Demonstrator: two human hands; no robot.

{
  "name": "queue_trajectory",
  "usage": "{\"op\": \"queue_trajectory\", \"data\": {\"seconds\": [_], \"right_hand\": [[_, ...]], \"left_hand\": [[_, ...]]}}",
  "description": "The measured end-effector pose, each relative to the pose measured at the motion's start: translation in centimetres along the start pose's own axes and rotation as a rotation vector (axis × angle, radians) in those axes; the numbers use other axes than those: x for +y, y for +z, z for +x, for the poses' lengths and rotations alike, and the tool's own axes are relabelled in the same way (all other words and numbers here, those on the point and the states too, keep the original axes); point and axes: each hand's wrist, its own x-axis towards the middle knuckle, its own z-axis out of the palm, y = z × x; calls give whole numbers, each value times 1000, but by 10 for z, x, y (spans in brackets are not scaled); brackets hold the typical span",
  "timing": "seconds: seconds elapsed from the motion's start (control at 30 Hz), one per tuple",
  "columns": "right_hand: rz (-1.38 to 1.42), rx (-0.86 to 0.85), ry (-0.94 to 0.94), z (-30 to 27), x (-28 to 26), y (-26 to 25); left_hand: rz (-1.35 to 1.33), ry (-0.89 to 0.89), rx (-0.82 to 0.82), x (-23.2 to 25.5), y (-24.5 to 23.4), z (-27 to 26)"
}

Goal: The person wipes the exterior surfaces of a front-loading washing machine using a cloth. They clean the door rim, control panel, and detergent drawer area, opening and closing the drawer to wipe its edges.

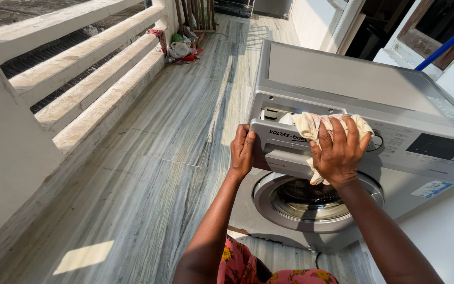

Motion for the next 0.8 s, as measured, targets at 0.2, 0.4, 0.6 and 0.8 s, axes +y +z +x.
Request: {"op": "queue_trajectory", "data": {"seconds": [0.2, 0.4, 0.6, 0.8], "right_hand": [[-61, 79, -169, 35, -102, 26], [123, -63, -547, 32, -154, 62], [226, -263, -830, -53, -119, 74], [743, -965, -398, -124, -46, 91]], "left_hand": [[-431, -88, -5, 0, -7, -1], [-789, -360, 238, -33, -52, -19], [-287, -396, 412, -66, -76, -28], [3, -67, 134, 10, -41, -3]]}}
